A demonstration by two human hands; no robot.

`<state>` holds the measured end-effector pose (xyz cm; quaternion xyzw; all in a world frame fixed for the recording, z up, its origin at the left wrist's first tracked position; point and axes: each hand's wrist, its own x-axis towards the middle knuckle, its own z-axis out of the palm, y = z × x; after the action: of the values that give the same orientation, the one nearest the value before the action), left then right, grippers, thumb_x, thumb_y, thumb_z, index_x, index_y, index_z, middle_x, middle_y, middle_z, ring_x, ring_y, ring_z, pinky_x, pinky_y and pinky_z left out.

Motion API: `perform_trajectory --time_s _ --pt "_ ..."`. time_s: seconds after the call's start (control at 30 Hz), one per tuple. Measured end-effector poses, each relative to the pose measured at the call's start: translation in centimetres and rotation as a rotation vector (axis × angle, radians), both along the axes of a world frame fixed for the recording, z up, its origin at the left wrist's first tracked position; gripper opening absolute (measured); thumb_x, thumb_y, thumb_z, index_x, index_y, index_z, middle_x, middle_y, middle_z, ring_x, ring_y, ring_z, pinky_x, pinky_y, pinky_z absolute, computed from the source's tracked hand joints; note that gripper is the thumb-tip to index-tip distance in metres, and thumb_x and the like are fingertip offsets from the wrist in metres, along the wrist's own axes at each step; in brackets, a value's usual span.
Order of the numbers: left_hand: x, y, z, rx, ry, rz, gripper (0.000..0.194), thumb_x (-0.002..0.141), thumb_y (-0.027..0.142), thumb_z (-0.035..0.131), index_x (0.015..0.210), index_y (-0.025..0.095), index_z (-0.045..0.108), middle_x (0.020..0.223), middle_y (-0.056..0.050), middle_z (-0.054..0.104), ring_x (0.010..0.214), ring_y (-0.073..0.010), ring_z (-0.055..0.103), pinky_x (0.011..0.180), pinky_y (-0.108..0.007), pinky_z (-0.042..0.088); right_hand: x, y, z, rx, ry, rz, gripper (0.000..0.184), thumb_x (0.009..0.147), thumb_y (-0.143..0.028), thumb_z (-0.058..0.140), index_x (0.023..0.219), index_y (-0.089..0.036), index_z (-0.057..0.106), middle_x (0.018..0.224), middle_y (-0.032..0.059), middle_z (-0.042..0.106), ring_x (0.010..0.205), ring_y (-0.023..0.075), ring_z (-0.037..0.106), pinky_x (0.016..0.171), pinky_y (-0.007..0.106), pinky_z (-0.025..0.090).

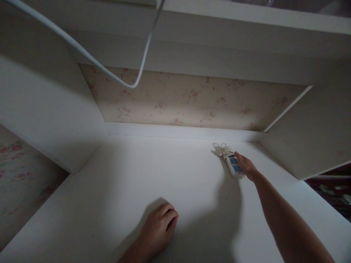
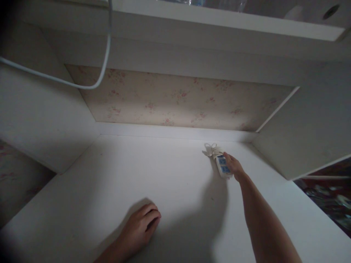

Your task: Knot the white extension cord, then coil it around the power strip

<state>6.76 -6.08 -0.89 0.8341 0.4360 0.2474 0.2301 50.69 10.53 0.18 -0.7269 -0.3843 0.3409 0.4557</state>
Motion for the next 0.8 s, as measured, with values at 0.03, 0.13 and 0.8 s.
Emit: perform_trajectory --time_s 0.03,0.13,0.8 --pt "0.0 0.0 0.0 0.001 0.001 0.000 0.016 0.087 0.016 0.050 0.086 0.022 0.064 0.089 -0.002 0.065 0.083 -0.0158 0.060 0.075 -0.027 0.048 -0.2 -0.1 0.2 -0.005 -0.014 -0.003 0.037 0.080 -0.052 0.061 0.095 -0.019 0.070 0.075 0.0057 0.070 0.058 0.0178 0.061 0.053 0.028 0.046" --pt "-0.1 0.0 0.1 0.003 0.000 0.001 0.015 0.087 0.016 0.050 0.086 0.022 0.064 0.089 -0.002 0.065 0.083 -0.0156 0.060 0.076 -0.027 0.048 -0.6 -0.3 0.8 -0.029 -0.053 -0.031 0.035 0.082 -0.051 0.059 0.097 -0.021 0.070 0.079 0.0052 0.072 0.061 0.0184 0.063 0.053 0.027 0.047" --pt "-0.5 0.2 0.0 -0.351 -0.390 0.101 0.021 0.090 0.031 0.048 0.084 0.017 0.062 0.076 -0.002 0.060 0.069 -0.0121 0.053 0.062 -0.022 0.040 -17.9 -9.8 3.5 0.253 0.087 0.124 0.031 0.078 -0.052 0.062 0.073 -0.021 0.059 0.054 -0.0026 0.049 0.049 0.0115 0.042 0.046 0.023 0.031"
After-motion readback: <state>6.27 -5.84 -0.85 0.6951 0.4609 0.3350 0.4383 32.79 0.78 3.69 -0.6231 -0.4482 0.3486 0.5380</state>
